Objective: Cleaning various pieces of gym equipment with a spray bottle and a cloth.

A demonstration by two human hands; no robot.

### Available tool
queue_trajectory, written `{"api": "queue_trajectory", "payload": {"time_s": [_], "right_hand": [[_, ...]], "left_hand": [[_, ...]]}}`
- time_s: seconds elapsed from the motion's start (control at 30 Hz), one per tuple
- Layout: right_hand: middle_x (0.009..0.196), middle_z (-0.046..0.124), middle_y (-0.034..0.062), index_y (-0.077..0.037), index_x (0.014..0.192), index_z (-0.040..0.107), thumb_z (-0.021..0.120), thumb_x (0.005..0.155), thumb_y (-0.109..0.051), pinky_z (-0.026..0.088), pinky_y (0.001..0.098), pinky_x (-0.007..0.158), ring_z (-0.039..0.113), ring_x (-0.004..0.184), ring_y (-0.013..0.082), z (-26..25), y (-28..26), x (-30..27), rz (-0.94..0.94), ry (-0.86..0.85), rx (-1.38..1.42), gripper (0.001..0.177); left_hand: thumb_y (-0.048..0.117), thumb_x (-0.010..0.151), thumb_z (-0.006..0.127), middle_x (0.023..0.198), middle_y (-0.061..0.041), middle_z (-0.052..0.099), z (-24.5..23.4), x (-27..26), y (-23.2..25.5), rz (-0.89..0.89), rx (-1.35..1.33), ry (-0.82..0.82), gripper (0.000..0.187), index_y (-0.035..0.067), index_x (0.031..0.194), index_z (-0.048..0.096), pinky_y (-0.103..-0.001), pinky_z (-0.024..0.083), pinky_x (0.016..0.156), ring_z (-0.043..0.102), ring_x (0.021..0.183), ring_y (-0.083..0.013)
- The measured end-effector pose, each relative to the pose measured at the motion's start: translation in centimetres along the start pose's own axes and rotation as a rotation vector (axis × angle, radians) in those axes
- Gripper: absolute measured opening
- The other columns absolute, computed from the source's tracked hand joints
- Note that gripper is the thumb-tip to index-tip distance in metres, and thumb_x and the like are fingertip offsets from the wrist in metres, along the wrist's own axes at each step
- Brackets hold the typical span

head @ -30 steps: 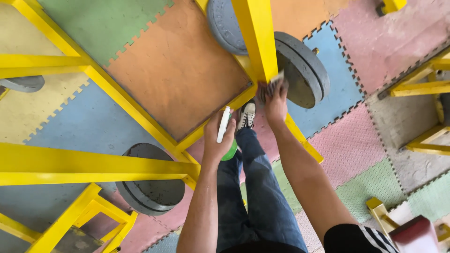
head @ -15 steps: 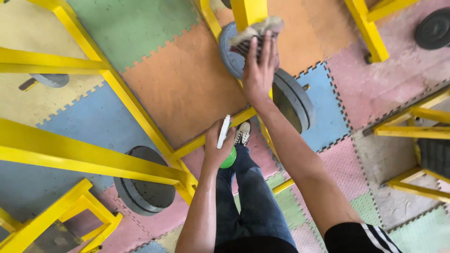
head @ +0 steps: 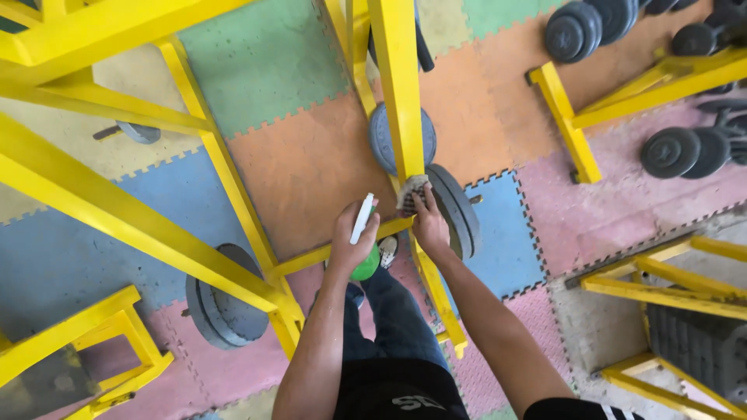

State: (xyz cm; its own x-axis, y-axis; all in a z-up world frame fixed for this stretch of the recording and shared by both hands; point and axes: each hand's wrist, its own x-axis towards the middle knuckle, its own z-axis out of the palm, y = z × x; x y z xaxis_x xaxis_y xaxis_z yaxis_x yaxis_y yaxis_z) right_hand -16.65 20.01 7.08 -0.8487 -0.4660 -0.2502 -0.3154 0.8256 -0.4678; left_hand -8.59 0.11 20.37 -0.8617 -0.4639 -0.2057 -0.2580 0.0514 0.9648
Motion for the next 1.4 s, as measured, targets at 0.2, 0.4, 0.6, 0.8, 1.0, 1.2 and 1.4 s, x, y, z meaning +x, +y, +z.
{"api": "queue_trajectory", "payload": {"time_s": [0.2, 0.4, 0.6, 0.8, 1.0, 1.2, 1.4], "right_hand": [[0.163, 0.038, 0.0188, -0.015, 0.146, 0.056, 0.061, 0.092, -0.006, 0.058, 0.0467, 0.088, 0.064, 0.116, 0.0424, -8.3, -5.0, 2.2, 0.022, 0.176, 0.256, 0.055], [0.156, 0.047, 0.0201, -0.012, 0.145, 0.058, 0.062, 0.089, -0.004, 0.052, 0.0439, 0.105, 0.057, 0.132, 0.0416, -10.2, -5.9, 4.1, -0.115, 0.215, 0.402, 0.056], [0.144, 0.060, 0.0206, -0.009, 0.138, 0.063, 0.063, 0.082, -0.001, 0.046, 0.0436, 0.114, 0.057, 0.133, 0.0403, -10.5, -5.0, 2.7, -0.052, 0.219, 0.372, 0.056], [0.141, 0.061, 0.0228, -0.007, 0.136, 0.064, 0.065, 0.080, -0.002, 0.045, 0.0431, 0.113, 0.057, 0.133, 0.0393, -9.1, -5.4, 3.7, 0.136, 0.253, 0.371, 0.057], [0.148, 0.056, 0.0205, -0.007, 0.154, 0.043, 0.056, 0.093, -0.010, 0.043, 0.0389, 0.116, 0.056, 0.136, 0.0336, -0.8, -5.8, 12.2, 0.509, 0.468, 0.827, 0.062], [0.162, 0.022, 0.0286, -0.003, 0.162, 0.021, 0.063, 0.089, -0.012, 0.023, 0.0530, 0.125, 0.022, 0.149, 0.0509, -5.3, -17.2, 21.2, 0.688, 0.607, 0.428, 0.084], [0.169, 0.008, 0.0286, -0.004, 0.165, 0.020, 0.066, 0.084, -0.006, 0.021, 0.0585, 0.126, 0.013, 0.153, 0.0582, -14.3, -27.1, 26.1, 0.404, 0.666, 0.202, 0.094]], "left_hand": [[0.007, 0.089, 0.070, 0.097, -0.015, 0.075, 0.3, -0.4, 3.6, 0.025, 0.053, 0.032, 0.025, 0.001, 0.113, 0.071, -0.034, 0.057, 0.079, 0.075, 0.088, -0.0231], [0.009, 0.090, 0.070, 0.098, -0.015, 0.075, -0.1, 0.5, 5.7, 0.098, 0.024, 0.038, 0.025, 0.001, 0.113, 0.071, -0.035, 0.058, 0.078, 0.075, 0.089, -0.0248], [0.015, 0.093, 0.068, 0.089, -0.021, 0.072, -0.9, 4.1, 11.5, 0.058, 0.140, -0.062, 0.017, 0.000, 0.103, 0.068, -0.042, 0.055, 0.070, 0.072, 0.083, -0.0366], [0.018, 0.093, 0.067, 0.092, -0.024, 0.072, -2.8, 11.2, 12.5, 0.055, 0.277, -0.176, 0.018, 0.001, 0.099, 0.067, -0.049, 0.055, 0.075, 0.072, 0.089, -0.0418], [0.008, 0.085, 0.065, 0.116, -0.026, 0.069, -7.8, 16.3, 13.5, 0.312, 0.190, -0.277, 0.038, -0.003, 0.122, 0.065, -0.046, 0.057, 0.090, 0.069, 0.105, -0.0436], [0.002, 0.078, 0.062, 0.119, -0.025, 0.064, -12.8, 21.2, 13.4, 0.379, 0.198, -0.463, 0.047, -0.004, 0.124, 0.062, -0.046, 0.054, 0.096, 0.065, 0.109, -0.0427], [-0.006, 0.077, 0.063, 0.128, -0.023, 0.051, -15.0, 24.0, 14.2, 0.421, 0.270, -0.556, 0.055, -0.001, 0.131, 0.055, -0.047, 0.052, 0.099, 0.058, 0.116, -0.0442]]}}
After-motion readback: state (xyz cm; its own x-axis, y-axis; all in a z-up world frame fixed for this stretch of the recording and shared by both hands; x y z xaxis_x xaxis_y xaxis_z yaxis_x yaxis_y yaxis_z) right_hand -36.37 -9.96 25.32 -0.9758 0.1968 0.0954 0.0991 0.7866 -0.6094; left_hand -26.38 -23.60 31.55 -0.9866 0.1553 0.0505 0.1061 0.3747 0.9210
